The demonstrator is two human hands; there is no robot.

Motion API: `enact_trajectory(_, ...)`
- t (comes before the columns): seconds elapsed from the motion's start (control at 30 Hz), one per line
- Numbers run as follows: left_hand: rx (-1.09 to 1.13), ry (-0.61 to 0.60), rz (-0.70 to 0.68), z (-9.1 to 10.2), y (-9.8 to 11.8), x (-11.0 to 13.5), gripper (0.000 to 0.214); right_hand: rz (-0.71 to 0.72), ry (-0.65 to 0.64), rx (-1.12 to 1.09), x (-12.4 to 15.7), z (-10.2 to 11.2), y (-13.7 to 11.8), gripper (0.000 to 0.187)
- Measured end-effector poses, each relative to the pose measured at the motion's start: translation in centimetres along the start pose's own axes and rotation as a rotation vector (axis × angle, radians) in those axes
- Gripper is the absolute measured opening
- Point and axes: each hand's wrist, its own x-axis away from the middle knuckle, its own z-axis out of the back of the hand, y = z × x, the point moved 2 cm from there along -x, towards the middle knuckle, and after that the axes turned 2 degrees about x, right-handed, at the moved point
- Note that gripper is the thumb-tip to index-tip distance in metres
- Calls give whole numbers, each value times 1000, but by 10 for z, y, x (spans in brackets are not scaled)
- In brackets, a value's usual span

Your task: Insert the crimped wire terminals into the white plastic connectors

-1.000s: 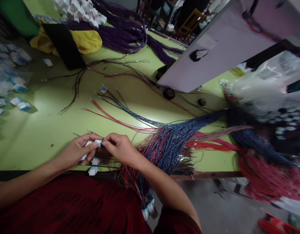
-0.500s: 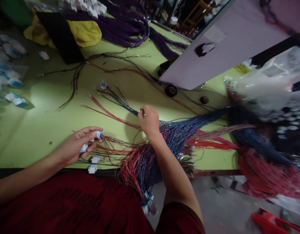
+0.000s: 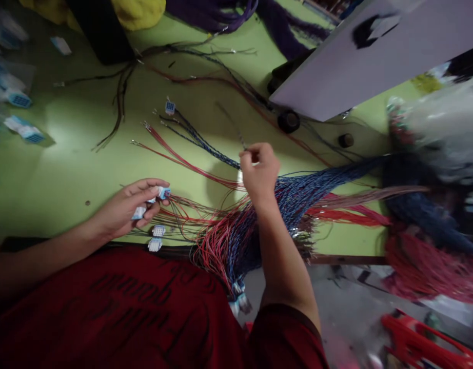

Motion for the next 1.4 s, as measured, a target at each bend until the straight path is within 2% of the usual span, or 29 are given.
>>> enact_trajectory(0.07,-25,-8,-16,-1,0,0,18,-33,52,-104,4,12,-10,7)
enact_trajectory(0.13,-75,-32,-32,-4,-1,0,19,-3,64,-118,15,23,-34,4)
enact_trajectory(0.17,-105,-44,-39,-5,-1,1,20,41,24,-123,22,25,-50,3)
enact_trajectory(0.2,-138,-56,-43,-6,-3,1,21,99,-57,-144,30,25,-67,3)
enact_trajectory(0.27,-190,-70,-49,-7,-5,3,23,214,-372,-209,49,17,-97,6)
enact_trajectory(0.3,-206,-69,-55,-7,-5,3,24,229,-512,-255,58,11,-106,9)
enact_trajectory(0.33,-218,-62,-60,-6,-5,3,25,187,-592,-301,65,5,-110,10)
enact_trajectory(0.37,-228,-52,-65,-5,-5,4,25,118,-621,-335,70,0,-111,10)
enact_trajectory(0.47,-247,-13,-64,-3,-3,3,25,-126,-583,-421,76,-13,-97,8)
enact_trajectory(0.53,-250,1,-52,-2,-3,1,24,-202,-562,-452,76,-18,-88,6)
enact_trajectory(0.67,-217,29,-27,-2,-2,-1,24,-150,-528,-404,77,-18,-85,6)
enact_trajectory(0.9,-185,60,37,-7,-2,-2,19,122,-531,-288,83,-19,-87,12)
enact_trajectory(1.0,-229,97,39,-6,-1,-2,15,120,-548,-269,83,-19,-86,13)
enact_trajectory(1.07,-302,99,15,-5,-1,-2,16,39,-562,-292,83,-18,-87,11)
enact_trajectory(1.17,-460,76,-69,-5,2,1,21,-136,-638,-443,81,-16,-87,12)
enact_trajectory(1.27,-606,40,-266,-7,8,4,17,-250,-802,-669,77,-13,-86,16)
enact_trajectory(1.33,-719,-40,-440,-8,12,6,17,-230,-981,-750,76,-12,-85,17)
enact_trajectory(1.4,-876,-125,-585,-6,13,6,20,-133,-1102,-692,77,-13,-84,16)
